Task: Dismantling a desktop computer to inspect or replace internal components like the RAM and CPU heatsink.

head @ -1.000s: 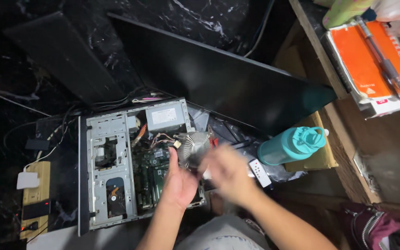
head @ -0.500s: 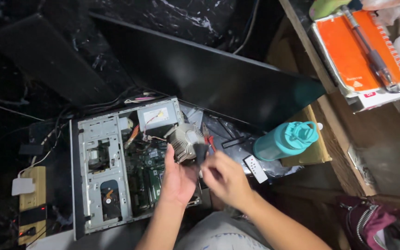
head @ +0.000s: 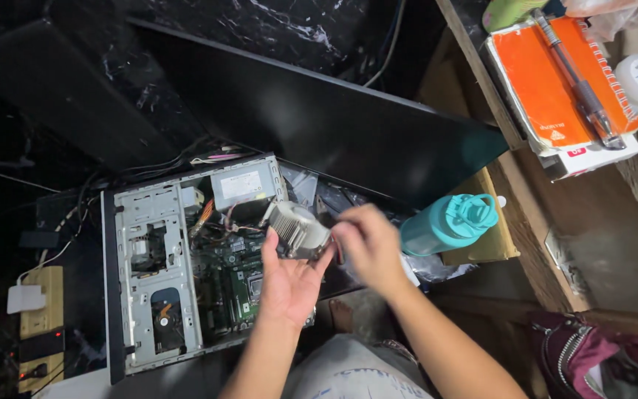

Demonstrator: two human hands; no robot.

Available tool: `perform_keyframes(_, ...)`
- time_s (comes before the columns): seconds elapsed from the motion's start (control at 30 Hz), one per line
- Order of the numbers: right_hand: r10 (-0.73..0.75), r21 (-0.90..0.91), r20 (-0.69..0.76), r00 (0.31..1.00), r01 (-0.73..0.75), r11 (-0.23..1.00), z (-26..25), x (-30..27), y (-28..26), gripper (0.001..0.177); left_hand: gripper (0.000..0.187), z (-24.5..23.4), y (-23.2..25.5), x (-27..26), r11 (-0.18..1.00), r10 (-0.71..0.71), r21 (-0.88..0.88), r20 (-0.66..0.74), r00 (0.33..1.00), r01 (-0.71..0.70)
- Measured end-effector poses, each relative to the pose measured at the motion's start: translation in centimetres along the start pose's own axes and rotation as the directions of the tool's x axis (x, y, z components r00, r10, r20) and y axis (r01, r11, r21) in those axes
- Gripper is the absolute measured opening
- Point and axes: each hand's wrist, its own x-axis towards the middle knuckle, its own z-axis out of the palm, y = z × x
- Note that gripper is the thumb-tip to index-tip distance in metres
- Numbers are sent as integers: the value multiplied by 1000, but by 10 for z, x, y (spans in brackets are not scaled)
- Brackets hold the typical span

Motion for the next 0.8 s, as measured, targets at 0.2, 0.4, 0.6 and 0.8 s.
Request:
perform_keyframes(0.2, -178, 27, 124, 976, 176, 984, -12, 4, -23, 18, 78, -4, -3, 5, 1000, -22, -5, 118, 993, 23)
perform_keyframes(0.4, -309, 16, 40, 950, 309, 951, -16, 10, -17, 10, 75, 7, -3, 0, 998, -30, 49, 84, 996, 26)
perform_keyframes(0.6, -253, -320, 93, 963, 269, 908, -6, 8, -13, 11, 80, 4, -3, 1, 998, -60, 14, 1, 998, 60)
perform_keyframes(0.8, 219, 132, -144, 965, -201, 971, 0, 13, -32, 8, 77, -1, -4, 6, 999, -36, -37, -62, 997, 33)
